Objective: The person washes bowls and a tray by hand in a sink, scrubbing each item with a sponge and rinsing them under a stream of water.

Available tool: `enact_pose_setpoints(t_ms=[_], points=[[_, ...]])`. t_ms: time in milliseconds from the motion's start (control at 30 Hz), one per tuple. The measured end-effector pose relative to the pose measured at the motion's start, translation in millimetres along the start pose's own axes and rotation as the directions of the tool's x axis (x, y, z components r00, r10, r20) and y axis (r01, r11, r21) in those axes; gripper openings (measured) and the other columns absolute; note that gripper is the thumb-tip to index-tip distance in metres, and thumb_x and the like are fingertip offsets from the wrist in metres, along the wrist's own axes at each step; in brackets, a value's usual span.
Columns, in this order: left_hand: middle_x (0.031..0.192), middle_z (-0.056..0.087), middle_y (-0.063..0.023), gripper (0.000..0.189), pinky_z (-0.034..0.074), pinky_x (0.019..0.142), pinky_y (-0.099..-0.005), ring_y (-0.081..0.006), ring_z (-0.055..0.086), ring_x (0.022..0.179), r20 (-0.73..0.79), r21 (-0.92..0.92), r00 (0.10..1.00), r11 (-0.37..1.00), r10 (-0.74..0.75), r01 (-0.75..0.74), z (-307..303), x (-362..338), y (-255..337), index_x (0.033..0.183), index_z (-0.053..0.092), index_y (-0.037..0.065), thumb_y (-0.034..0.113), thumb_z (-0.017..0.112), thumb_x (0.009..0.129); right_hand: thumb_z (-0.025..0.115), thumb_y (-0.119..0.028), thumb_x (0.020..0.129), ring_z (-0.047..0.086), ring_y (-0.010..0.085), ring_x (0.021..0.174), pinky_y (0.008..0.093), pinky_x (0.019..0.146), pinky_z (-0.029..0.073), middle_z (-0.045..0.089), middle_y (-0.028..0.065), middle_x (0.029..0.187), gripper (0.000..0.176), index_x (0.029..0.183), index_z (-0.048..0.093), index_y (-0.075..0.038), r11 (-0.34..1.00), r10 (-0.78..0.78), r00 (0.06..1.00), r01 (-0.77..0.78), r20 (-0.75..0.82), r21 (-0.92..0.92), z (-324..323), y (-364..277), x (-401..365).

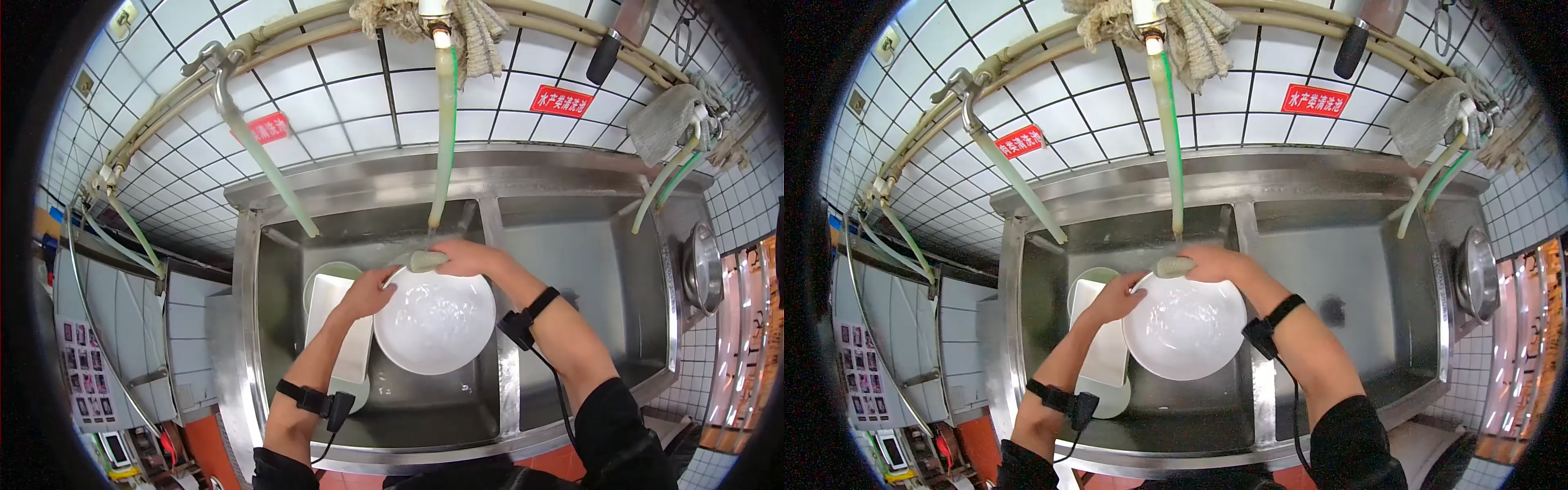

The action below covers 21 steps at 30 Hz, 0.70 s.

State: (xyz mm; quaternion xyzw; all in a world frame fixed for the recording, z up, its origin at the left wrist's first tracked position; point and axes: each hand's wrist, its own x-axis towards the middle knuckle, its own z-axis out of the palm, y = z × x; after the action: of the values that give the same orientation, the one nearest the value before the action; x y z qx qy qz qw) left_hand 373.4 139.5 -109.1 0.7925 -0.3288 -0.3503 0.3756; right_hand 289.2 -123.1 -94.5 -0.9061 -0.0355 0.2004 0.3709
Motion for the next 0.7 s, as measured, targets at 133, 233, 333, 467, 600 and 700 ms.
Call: enact_pose_setpoints(t_ms=[133,233,333,467,600,700], points=[[0.103,0.071,-0.0185,0.039,0.051,0.080,-0.0386,-0.0307,0.068,0.084,0.015,0.080,0.993,0.990,0.117,-0.118,-16.7,13.2,13.4,0.130,0.062,0.008,0.012,0.059,0.091,0.066,-0.013,0.088,0.064,0.0180,0.101,0.0316,0.094,0.047,0.070,0.0098,0.111,0.047,0.132,0.057,-0.001,0.890,0.131,0.971,-0.026,-0.201,0.455,34.6,26.6,-41.7],[0.101,0.072,-0.0187,0.034,0.051,0.080,-0.0403,-0.0317,0.068,0.086,-0.009,0.095,0.988,0.984,0.152,-0.150,-20.8,31.6,20.0,0.124,0.066,0.007,0.016,0.061,0.091,0.066,-0.009,0.088,0.063,0.0156,0.102,0.0303,0.093,0.047,0.070,0.0059,0.113,0.046,0.133,0.057,-0.003,0.841,0.219,0.894,0.030,-0.391,0.540,64.4,34.5,-49.3],[0.098,0.072,-0.0179,0.029,0.052,0.079,-0.0393,-0.0288,0.068,0.085,-0.163,0.099,0.983,0.993,0.080,-0.064,-9.4,35.1,22.6,0.115,0.069,0.004,0.021,0.064,0.092,0.064,-0.007,0.089,0.064,0.0163,0.102,0.0300,0.093,0.047,0.070,0.0075,0.114,0.044,0.133,0.057,-0.003,0.825,0.407,0.796,-0.109,-0.448,0.555,76.5,38.9,-50.7],[0.086,0.072,-0.0177,0.032,0.054,0.075,-0.0382,-0.0235,0.070,0.079,-0.590,0.140,0.805,0.990,0.066,0.021,32.2,27.4,-30.1,0.105,0.071,-0.002,0.027,0.067,0.093,0.062,-0.006,0.090,0.065,0.0171,0.103,0.0300,0.093,0.047,0.071,0.0093,0.113,0.043,0.132,0.058,-0.003,0.829,0.498,0.686,-0.197,-0.531,0.523,72.9,16.1,-62.9],[0.099,0.070,-0.0161,0.032,0.054,0.075,-0.0406,-0.0302,0.068,0.092,-0.272,-0.831,0.766,0.544,-0.583,0.118,110.9,-13.5,-63.1,0.118,0.065,-0.001,0.018,0.064,0.092,0.061,-0.009,0.088,0.065,0.0284,0.105,0.0352,0.091,0.048,0.069,0.0171,0.113,0.043,0.131,0.059,-0.004,0.753,0.640,0.461,-0.216,-0.615,0.622,89.1,5.9,-62.0],[0.114,0.064,-0.0124,0.047,0.055,0.075,-0.0376,-0.0251,0.066,0.095,-0.174,-0.955,0.812,0.296,-0.557,-0.002,150.2,-36.6,-32.0,0.135,0.051,0.005,0.005,0.059,0.088,0.060,-0.009,0.087,0.065,0.0362,0.108,0.0394,0.093,0.049,0.068,0.0204,0.114,0.045,0.131,0.059,-0.006,0.649,0.749,0.290,-0.138,-0.596,0.748,127.6,3.7,-53.8]])
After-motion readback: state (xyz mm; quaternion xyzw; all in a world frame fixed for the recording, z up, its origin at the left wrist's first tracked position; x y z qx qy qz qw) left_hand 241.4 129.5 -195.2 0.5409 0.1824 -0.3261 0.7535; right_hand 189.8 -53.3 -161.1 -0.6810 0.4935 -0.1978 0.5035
